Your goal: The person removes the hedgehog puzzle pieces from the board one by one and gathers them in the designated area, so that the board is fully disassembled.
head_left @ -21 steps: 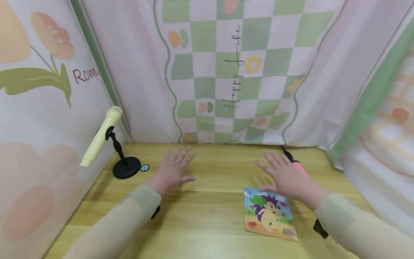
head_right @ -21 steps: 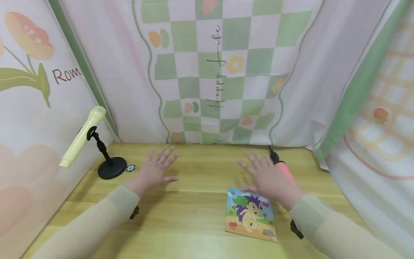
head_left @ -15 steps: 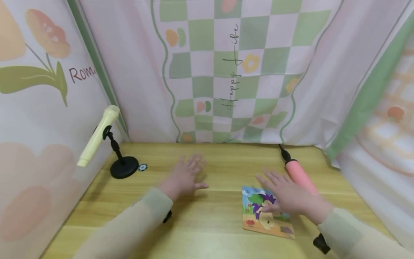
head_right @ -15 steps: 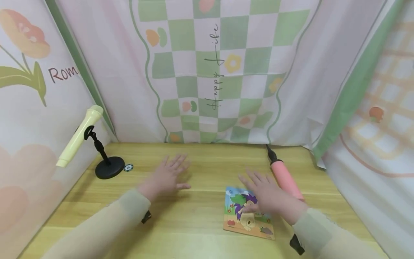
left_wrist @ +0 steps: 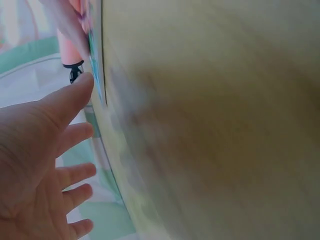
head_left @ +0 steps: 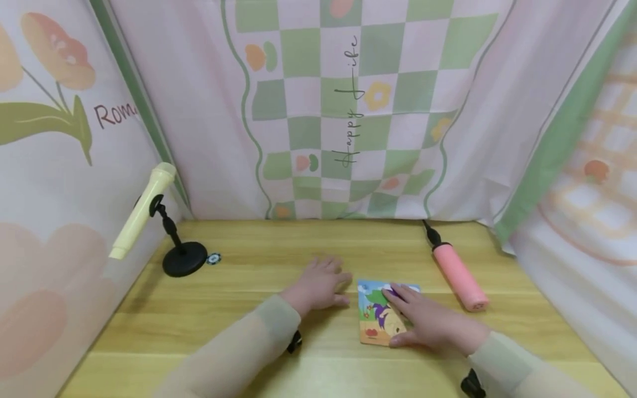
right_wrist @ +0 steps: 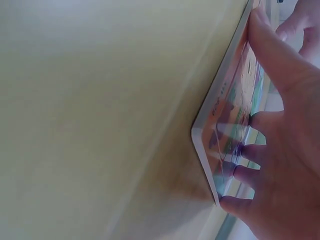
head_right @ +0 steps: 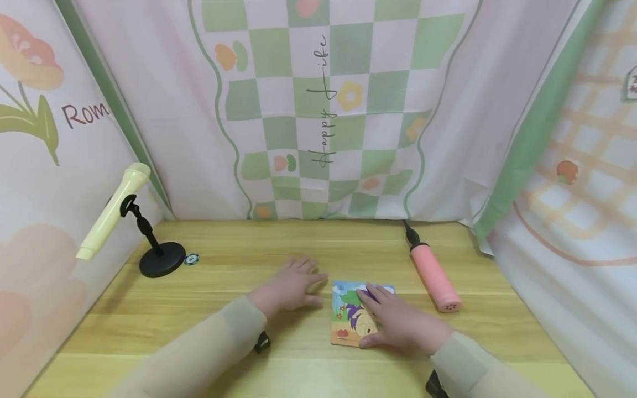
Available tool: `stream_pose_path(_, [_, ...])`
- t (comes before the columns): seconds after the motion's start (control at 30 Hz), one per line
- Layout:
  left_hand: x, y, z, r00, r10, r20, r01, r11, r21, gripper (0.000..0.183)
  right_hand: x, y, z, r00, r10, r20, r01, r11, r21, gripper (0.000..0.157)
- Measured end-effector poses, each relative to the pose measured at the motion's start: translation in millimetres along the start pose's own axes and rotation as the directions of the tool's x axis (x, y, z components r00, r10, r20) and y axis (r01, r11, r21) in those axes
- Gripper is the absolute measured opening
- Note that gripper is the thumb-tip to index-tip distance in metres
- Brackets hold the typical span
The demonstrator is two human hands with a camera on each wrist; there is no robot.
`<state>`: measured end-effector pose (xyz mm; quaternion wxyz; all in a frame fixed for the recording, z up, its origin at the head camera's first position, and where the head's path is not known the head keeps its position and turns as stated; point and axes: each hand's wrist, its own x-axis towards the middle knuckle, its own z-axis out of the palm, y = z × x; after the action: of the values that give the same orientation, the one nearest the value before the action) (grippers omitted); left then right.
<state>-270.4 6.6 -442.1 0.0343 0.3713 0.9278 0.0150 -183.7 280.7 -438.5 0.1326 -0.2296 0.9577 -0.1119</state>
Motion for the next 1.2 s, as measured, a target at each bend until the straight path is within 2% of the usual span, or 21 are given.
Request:
stream_pose_path(0.27, [13.5,3.4,1.5,0.994,-0.107,-0.017,0.104,0.986,-0.131,0.063,42,-18,-2.7,0.998,0.042,0.041,-0.043,0.999,0.026,0.105])
stream_pose_path(0.47, [18.4,-5.5,4.9,0.983,-0.180,-0.028,0.171,0.966,-0.193,0.065,63,-28,-2.6,0.999,0.015,0.034,-0.016,1.000,0.025,0.103])
stream_pose_path(0.67, [19.6,-11.9,4.0,0.969,-0.247,0.015,0.240,0.920,-0.310,0.068,72,-31,-1.3,1.000,-0.027,0.009,0.027,0.999,0.019,0.106])
stream_pose_path(0.97, [25.8,-18.6,7.0,0.967,-0.256,0.002,0.233,0.879,-0.417,0.048,74,-31,2.8,1.000,-0.024,-0.001,0.024,1.000,-0.006,0.108])
stream_pose_path(1.2, [32.4,-23.1,10.5,0.961,-0.277,-0.010,0.241,0.852,-0.465,0.044,75,-32,3.2,1.000,-0.018,-0.003,0.018,0.999,-0.040,0.109])
